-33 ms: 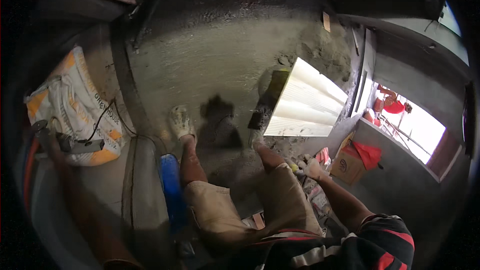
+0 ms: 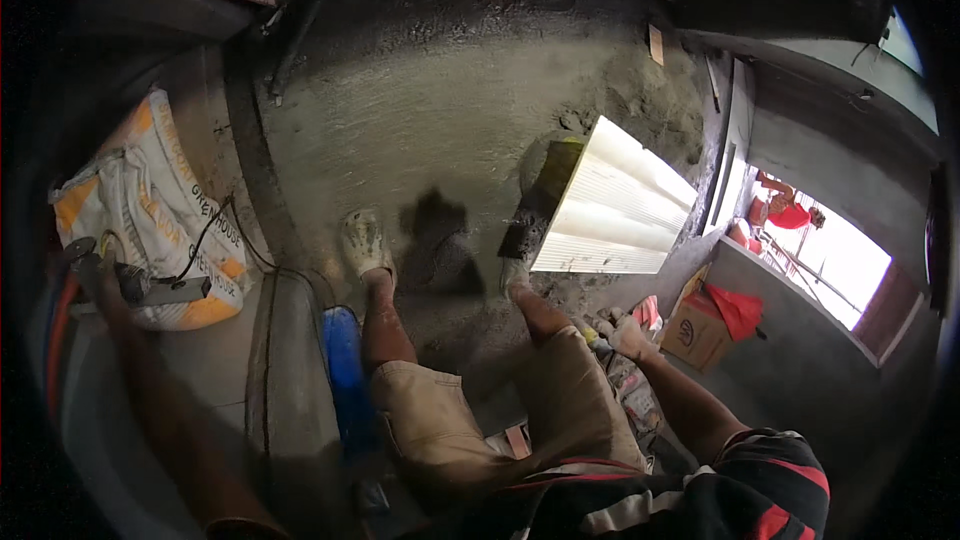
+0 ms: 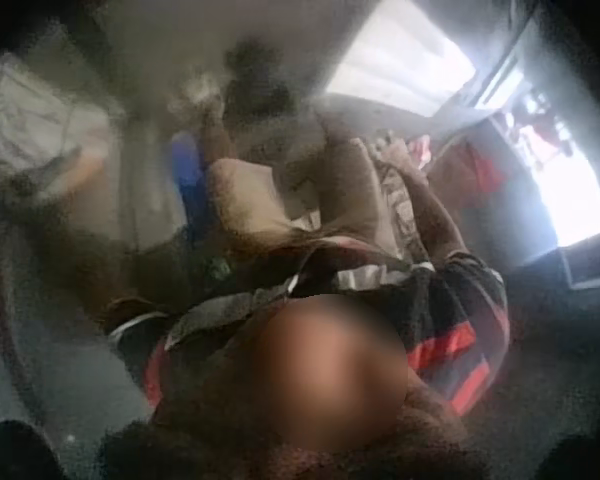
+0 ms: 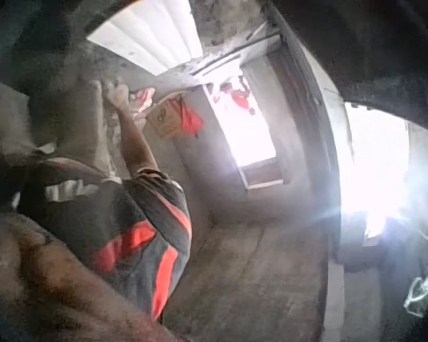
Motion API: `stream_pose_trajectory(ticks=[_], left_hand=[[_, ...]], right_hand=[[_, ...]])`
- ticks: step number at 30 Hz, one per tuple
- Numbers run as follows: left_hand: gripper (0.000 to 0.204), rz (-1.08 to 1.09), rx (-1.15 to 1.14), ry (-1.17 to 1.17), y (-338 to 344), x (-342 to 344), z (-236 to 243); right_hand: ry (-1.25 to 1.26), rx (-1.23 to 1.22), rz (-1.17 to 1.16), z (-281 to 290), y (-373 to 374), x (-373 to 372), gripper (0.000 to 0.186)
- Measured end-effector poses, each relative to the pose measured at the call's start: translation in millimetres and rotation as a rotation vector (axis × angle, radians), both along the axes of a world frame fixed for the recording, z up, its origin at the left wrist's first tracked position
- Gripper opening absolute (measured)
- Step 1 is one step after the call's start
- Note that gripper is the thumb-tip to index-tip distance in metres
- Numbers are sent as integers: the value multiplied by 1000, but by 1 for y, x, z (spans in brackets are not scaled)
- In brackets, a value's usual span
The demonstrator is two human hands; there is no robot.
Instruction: The person cuts a tile using an angle grinder, presses the tile onto the wall above the sink by hand, and aligns it using a spirit level.
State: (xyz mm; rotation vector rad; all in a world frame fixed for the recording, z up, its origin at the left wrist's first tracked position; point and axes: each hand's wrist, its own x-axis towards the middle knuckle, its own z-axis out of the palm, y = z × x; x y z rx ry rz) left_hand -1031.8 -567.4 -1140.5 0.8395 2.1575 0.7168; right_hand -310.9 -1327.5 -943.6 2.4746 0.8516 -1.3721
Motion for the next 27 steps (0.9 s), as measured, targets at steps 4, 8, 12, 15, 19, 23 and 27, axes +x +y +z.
stream_pose_trajectory(ticks=[4, 8, 12, 15, 19, 23, 27], left_hand=[[70, 15, -9, 48, -8, -14, 22], [76, 23, -17, 54, -17, 8, 35], [81, 16, -18, 79, -35, 47, 58], [85, 12, 3, 122, -60, 85, 101], [90, -11, 10, 136, -103, 180, 162], [95, -33, -53, 124, -173, 297, 207], [89, -169, 160, -118, -260, 405, 223]], right_hand=[[37, -44, -282, -8, 37, -22, 39], [36, -16, -314, -11, 39, -19, 36], [1, 118, -310, -7, 57, -23, 38], [25, 99, -276, 13, 144, -39, 27], [195, 487, -193, -4, 266, -88, 53], [559, 444, -249, 36, 410, -149, 69], [831, 471, -92, 44, 429, -162, 84]])
